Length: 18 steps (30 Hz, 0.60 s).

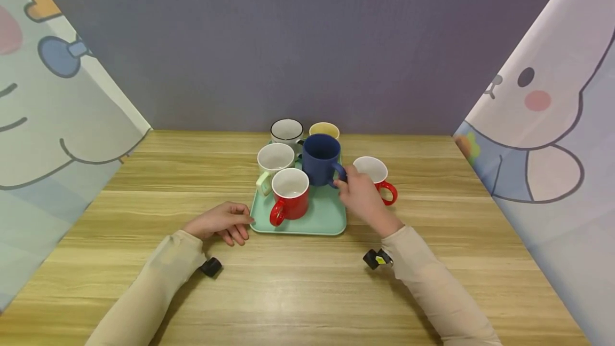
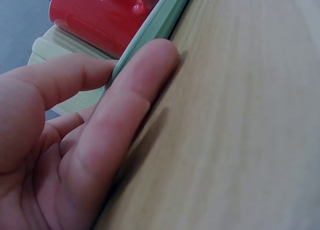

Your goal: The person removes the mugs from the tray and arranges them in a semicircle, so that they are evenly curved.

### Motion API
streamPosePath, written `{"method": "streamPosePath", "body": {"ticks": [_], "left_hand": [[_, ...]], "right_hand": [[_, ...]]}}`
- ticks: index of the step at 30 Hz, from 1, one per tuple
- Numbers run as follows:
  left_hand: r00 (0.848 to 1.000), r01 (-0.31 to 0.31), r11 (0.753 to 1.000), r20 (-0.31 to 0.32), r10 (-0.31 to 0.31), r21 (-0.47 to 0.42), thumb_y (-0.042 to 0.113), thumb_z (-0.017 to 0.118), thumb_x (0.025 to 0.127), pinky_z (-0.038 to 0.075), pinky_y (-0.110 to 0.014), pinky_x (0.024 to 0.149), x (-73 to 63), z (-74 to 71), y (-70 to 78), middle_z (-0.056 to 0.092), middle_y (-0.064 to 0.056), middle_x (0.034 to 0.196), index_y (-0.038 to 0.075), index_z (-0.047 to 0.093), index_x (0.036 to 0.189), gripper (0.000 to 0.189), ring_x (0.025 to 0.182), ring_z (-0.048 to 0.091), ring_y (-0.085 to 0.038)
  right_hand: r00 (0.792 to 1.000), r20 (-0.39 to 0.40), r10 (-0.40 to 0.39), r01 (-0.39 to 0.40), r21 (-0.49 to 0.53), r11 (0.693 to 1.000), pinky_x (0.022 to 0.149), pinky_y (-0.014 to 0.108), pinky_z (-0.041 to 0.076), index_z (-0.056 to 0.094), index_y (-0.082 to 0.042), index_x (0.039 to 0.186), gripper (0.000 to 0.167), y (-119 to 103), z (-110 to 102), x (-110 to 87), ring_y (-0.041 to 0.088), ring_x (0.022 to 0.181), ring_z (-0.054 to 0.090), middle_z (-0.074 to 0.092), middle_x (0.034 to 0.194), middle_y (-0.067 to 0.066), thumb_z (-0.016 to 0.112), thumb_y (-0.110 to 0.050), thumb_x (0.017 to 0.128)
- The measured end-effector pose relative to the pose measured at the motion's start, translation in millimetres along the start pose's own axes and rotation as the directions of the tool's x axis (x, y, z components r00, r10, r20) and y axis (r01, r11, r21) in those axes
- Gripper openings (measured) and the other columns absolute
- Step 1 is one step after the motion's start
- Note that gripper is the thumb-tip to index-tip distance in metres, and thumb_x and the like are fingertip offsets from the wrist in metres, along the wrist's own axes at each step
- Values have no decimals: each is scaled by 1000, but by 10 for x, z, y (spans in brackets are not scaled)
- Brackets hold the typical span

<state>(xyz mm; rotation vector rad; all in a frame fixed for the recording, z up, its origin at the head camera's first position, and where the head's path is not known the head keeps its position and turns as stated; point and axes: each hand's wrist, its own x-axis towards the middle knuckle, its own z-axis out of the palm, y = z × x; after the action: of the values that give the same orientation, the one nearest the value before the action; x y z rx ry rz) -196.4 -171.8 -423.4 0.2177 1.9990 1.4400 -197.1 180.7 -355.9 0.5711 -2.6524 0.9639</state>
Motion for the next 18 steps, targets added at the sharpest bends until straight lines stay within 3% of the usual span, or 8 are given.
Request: {"method": "streamPosePath", "body": {"ticks": [4,10,18], "left_hand": [[1000,11,1000,-8,-11,3,21,62,97,55,-27,50,-4,5,-4,71,-12,74,5,55,87,19,61,70,-17],[1000,11,1000,-8,-11,4,21,62,97,55,-27,50,-8,5,2,71,-12,74,5,55,87,20,61,70,-18],[1000,-6,1000,7,6,-5,20,62,97,55,-25,49,-7,3,-1,71,-11,74,5,55,87,19,61,70,-17]], "right_hand": [[1000,4,12,-13,14,1000,53,33,53,51,4,93,11,-32,-70,5,27,61,68,67,71,18,62,2,94],[1000,0,15,-15,58,998,62,43,59,50,7,95,11,-88,-214,11,36,67,71,69,77,25,61,5,95],[996,24,89,-91,119,989,64,35,60,49,8,100,10,-103,-462,45,37,71,71,70,84,27,57,2,98]]}}
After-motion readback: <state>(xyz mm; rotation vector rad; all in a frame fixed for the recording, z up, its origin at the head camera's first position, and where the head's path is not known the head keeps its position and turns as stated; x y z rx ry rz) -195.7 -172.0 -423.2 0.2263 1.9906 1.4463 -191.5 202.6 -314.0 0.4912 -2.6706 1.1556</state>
